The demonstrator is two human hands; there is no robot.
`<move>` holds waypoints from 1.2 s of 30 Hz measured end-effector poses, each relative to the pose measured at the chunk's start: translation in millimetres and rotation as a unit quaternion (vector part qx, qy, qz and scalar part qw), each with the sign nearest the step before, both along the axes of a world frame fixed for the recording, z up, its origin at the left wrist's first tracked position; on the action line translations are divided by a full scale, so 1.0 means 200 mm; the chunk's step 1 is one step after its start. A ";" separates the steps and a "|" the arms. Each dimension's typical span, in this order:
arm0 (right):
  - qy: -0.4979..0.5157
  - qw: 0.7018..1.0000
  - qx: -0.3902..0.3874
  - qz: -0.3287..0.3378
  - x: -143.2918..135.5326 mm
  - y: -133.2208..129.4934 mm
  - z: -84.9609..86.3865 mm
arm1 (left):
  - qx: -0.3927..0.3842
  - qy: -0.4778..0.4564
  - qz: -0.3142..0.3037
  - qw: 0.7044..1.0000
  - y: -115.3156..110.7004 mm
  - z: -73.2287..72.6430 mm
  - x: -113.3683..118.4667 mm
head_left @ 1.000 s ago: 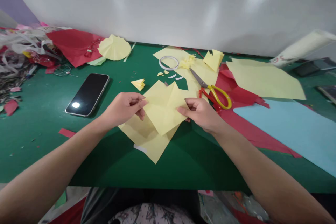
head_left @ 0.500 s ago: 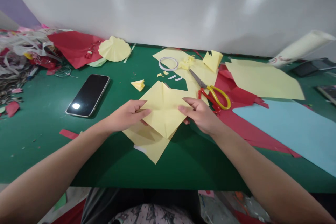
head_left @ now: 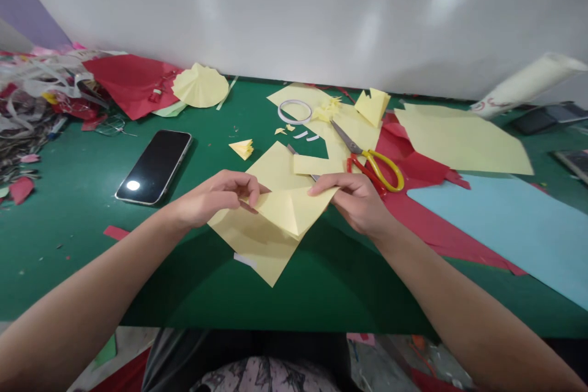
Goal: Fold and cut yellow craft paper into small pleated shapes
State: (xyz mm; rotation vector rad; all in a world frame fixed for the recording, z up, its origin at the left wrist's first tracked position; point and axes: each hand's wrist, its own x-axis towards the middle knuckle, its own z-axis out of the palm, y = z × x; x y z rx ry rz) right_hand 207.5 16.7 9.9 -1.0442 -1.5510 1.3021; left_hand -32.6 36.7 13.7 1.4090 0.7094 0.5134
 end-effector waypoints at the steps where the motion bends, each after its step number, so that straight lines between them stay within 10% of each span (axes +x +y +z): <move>1: -0.026 0.999 0.031 0.013 0.00 -0.01 0.01 | -0.011 0.002 0.008 1.000 0.00 0.00 0.00; 12: -0.139 0.953 0.232 0.140 -0.06 -0.05 0.04 | 0.019 0.167 -0.024 0.985 -0.07 0.01 0.11; 20: -0.099 0.987 0.006 0.123 -0.04 -0.06 0.04 | 0.063 0.216 0.002 0.974 -0.10 -0.01 0.13; 26: -0.258 0.957 -0.001 0.129 -0.09 -0.08 0.06 | 0.117 0.228 -0.032 0.966 -0.12 0.00 0.14; 36: -0.158 0.971 -0.172 0.043 -0.05 -0.02 0.05 | 0.156 0.255 0.010 0.954 -0.07 0.01 0.10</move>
